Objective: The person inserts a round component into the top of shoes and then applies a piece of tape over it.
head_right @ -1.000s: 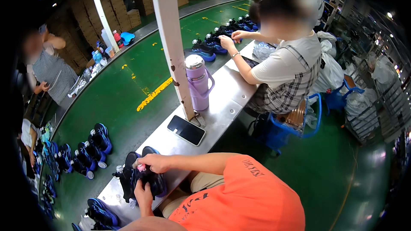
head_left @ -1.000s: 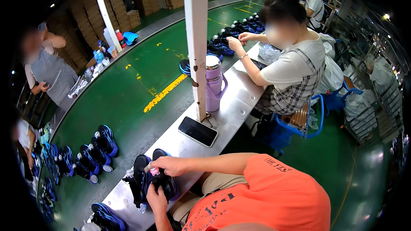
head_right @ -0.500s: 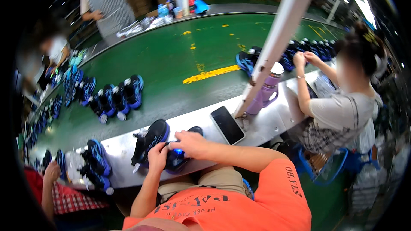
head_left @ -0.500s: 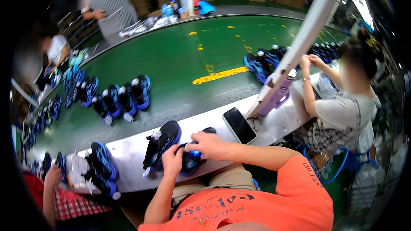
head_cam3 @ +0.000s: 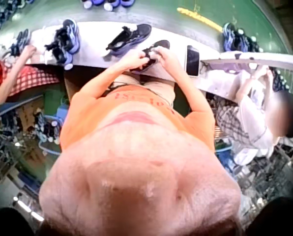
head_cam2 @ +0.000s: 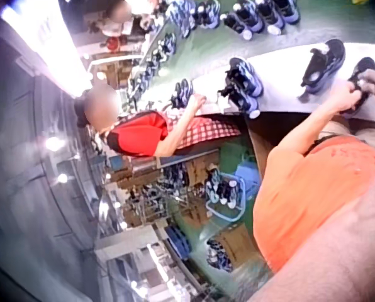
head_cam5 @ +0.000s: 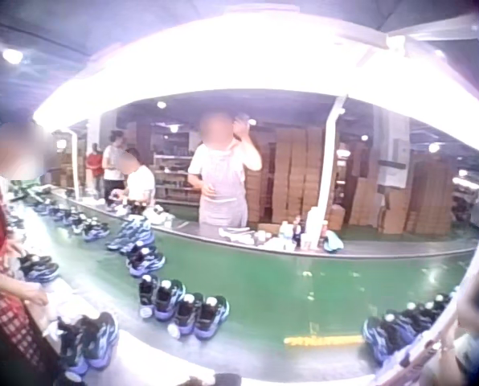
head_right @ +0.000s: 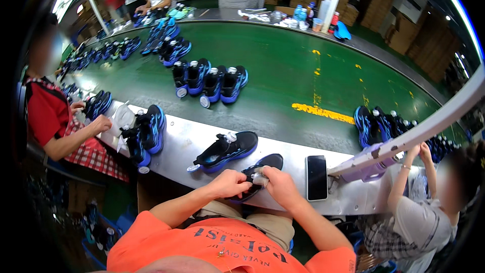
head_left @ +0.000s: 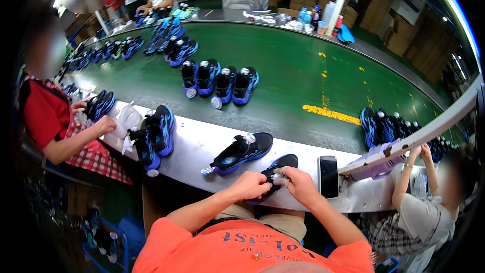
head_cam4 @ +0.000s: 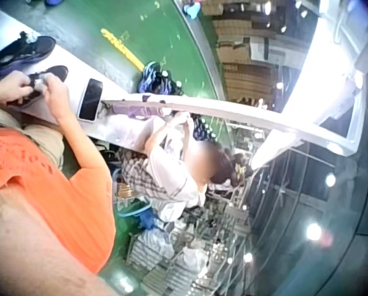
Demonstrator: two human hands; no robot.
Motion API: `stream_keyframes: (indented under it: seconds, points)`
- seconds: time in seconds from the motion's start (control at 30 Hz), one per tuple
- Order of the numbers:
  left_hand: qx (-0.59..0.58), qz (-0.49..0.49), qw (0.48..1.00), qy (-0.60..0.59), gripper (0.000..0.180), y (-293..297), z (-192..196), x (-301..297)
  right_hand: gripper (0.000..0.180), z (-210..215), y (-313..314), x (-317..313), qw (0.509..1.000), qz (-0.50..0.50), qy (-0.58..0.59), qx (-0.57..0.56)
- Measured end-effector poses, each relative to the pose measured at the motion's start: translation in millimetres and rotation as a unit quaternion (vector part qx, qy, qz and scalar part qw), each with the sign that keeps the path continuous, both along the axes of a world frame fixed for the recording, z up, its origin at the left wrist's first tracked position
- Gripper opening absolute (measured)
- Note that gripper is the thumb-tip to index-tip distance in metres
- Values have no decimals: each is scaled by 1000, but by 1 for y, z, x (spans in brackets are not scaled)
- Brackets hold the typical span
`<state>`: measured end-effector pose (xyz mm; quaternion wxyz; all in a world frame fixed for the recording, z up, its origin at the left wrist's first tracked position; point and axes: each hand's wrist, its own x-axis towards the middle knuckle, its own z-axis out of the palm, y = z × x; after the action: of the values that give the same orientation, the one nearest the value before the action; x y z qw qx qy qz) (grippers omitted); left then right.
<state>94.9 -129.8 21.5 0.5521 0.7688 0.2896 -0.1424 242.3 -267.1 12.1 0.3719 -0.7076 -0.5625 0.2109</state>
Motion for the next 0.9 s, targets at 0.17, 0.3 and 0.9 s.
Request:
stream_keyframes:
  seconds: [0.17,0.3,0.9]
  points:
    - [-68,-1,997,-39,25,1,-4,-7,22,9,2,-1,990,0,137,-25]
    - [-127,-4,991,-52,21,5,-7,-4,25,9,1,-6,991,-41,124,-34]
    - [-119,-24,990,-71,22,4,-5,-11,26,7,16,2,989,-41,101,-103]
